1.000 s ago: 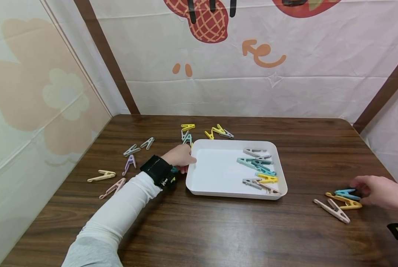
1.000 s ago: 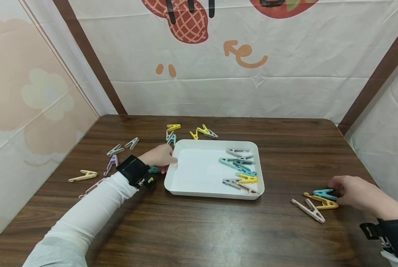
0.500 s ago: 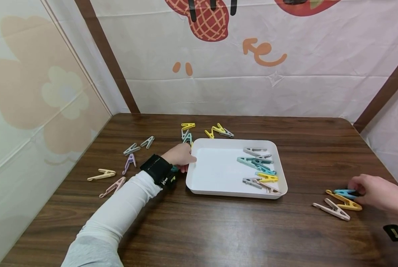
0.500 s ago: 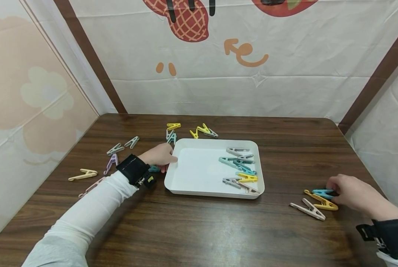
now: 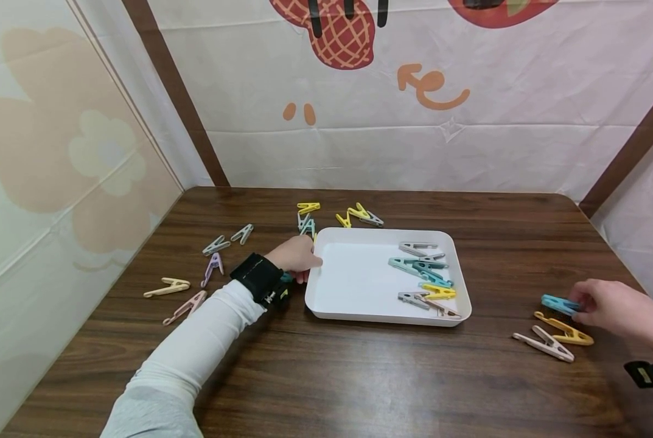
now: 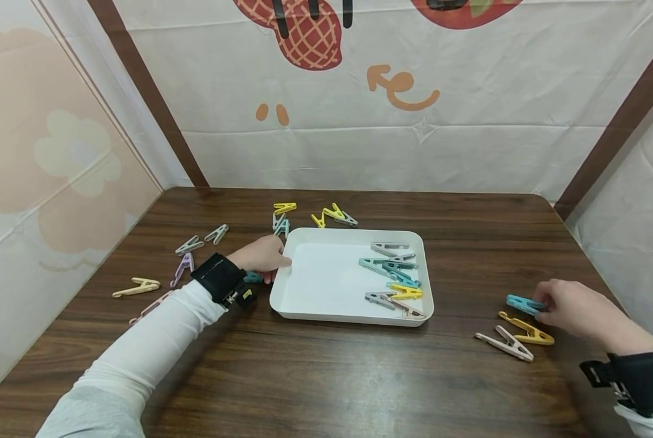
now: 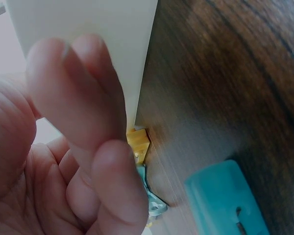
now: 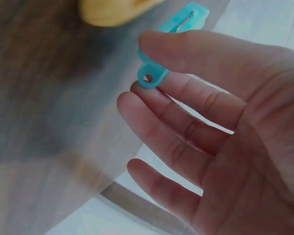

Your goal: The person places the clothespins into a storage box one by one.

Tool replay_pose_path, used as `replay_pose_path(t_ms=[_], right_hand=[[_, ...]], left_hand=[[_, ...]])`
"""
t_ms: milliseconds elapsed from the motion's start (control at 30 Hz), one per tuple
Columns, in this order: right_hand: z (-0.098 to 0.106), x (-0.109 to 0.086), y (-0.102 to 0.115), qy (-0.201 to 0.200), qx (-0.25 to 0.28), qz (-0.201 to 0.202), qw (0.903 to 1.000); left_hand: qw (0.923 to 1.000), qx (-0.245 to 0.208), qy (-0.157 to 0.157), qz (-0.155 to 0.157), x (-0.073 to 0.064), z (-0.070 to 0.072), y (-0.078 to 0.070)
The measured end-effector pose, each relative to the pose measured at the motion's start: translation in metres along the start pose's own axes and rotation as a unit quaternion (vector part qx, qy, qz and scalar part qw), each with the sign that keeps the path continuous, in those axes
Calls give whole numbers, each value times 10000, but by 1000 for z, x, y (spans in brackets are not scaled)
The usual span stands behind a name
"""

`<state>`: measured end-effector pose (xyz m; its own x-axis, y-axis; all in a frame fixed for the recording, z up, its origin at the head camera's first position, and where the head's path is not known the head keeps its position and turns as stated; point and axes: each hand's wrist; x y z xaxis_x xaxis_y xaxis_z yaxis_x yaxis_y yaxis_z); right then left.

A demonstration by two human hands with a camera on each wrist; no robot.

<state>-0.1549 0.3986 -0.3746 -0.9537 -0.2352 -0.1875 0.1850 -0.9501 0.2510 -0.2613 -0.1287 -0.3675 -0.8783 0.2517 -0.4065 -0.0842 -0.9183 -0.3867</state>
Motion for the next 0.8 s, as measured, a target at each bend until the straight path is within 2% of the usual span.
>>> replay_pose_path(t_ms=[167, 367, 500, 800], right_hand=[[14, 6, 15, -301, -42, 201, 9993], [33, 21, 46, -469, -95, 457, 9978], [40, 29, 65, -582, -116, 814, 9949], [44, 53, 111, -924, -398, 1597, 9820]], left_hand=[[10000, -9, -8, -34, 1, 0, 0], [10000, -31, -24, -55, 0, 0, 1], [10000, -28, -13, -43, -1, 0, 0], [10000, -48, 3, -5, 0, 0, 0]])
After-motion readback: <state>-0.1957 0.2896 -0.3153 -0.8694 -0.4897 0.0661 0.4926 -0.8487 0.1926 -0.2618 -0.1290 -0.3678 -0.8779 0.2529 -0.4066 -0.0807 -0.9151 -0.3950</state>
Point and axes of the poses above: each hand's wrist, its own x-axis towards the middle knuckle, its own z-axis out of the back of the hand, y = z × x, and after that the axes turned 4 degrees about x, right-handed
